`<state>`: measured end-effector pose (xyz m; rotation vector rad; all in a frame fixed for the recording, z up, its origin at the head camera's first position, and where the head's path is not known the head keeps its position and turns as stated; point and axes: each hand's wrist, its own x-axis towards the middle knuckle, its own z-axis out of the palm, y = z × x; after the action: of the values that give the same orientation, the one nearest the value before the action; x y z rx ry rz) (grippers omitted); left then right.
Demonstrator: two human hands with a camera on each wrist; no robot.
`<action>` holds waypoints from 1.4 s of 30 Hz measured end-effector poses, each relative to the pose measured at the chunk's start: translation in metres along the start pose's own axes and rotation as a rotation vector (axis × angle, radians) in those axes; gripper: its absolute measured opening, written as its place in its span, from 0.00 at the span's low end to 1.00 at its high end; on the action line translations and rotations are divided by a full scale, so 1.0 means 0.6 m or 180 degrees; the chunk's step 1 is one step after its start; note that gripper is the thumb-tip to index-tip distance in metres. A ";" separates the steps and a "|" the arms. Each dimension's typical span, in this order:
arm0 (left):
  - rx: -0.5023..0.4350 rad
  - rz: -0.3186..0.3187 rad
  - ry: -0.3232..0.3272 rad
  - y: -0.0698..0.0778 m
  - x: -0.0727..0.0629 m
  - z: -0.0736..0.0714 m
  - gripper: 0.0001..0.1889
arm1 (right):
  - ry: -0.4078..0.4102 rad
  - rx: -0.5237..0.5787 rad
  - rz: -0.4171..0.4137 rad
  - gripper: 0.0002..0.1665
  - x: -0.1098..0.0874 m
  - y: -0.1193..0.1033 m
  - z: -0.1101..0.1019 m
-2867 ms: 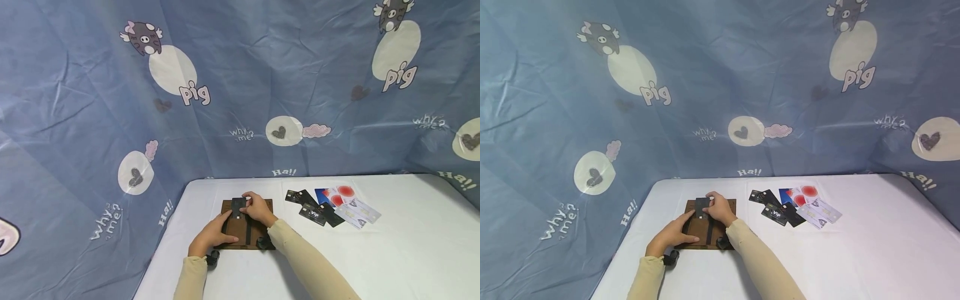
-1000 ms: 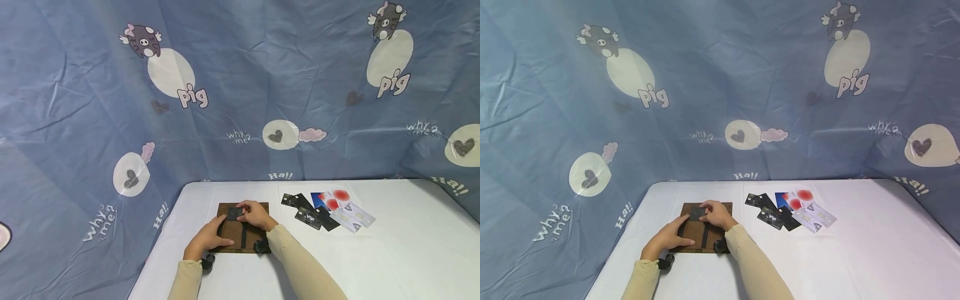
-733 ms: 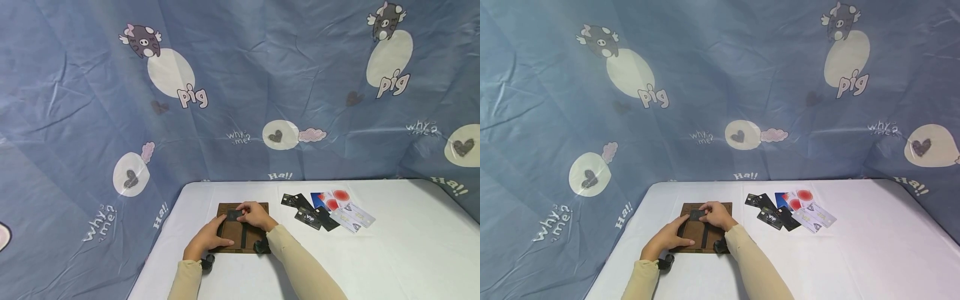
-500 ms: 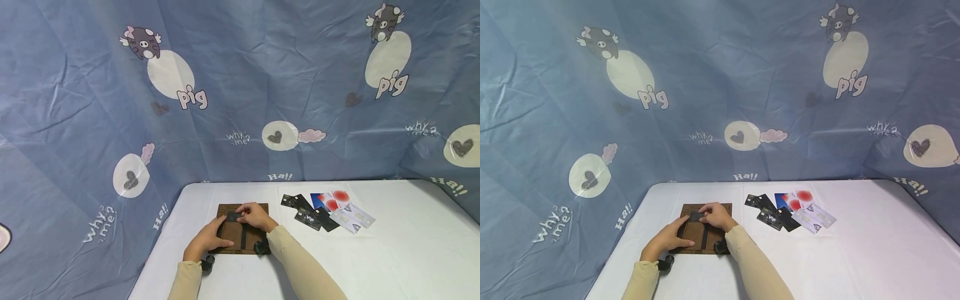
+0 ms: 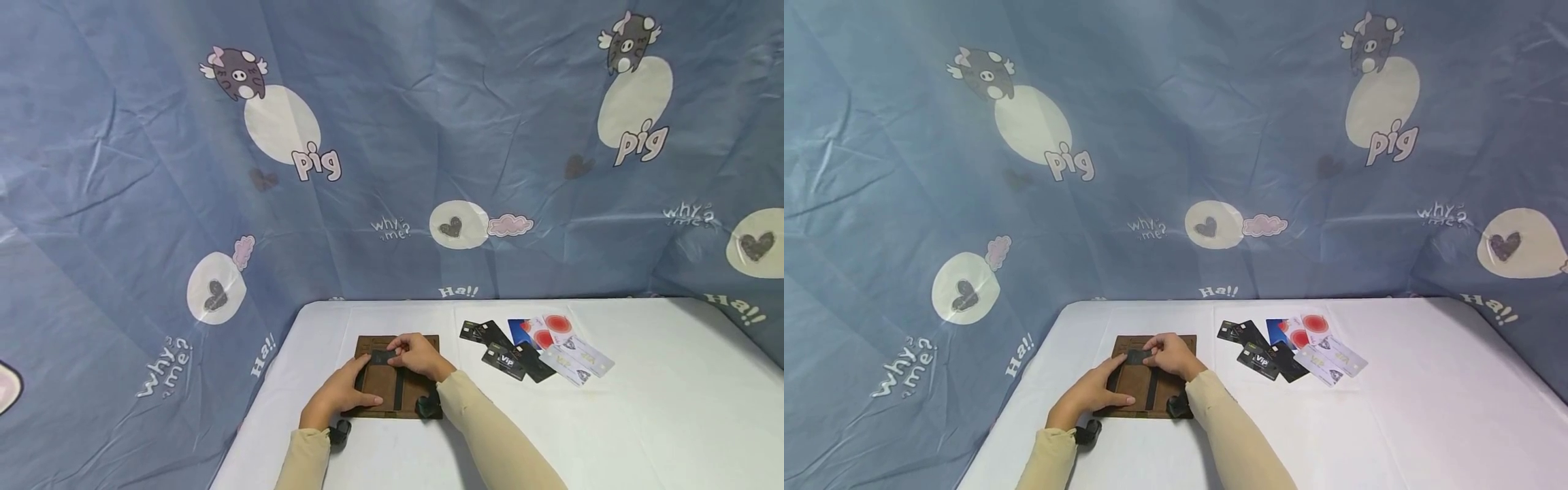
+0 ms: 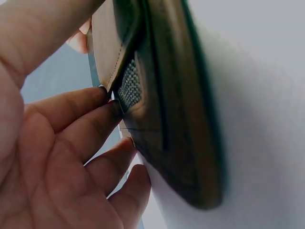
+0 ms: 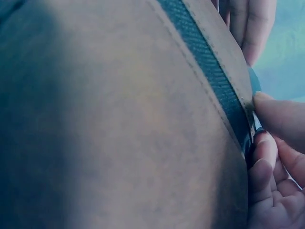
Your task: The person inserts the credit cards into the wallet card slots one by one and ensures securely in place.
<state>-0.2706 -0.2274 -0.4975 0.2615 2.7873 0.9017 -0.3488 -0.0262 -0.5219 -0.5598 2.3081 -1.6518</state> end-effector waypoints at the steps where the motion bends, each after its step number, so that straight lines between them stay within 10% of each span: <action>1: 0.0002 -0.0004 -0.0009 0.001 -0.001 0.000 0.53 | -0.0019 -0.0005 0.0008 0.10 0.000 0.001 0.000; 42: 0.0125 0.0054 -0.0028 0.001 -0.003 -0.006 0.49 | -0.0139 -0.0492 -0.0249 0.02 -0.003 -0.003 -0.002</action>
<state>-0.2695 -0.2295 -0.4940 0.2948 2.8013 0.8484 -0.3473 -0.0250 -0.5199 -0.7200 2.4247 -1.4860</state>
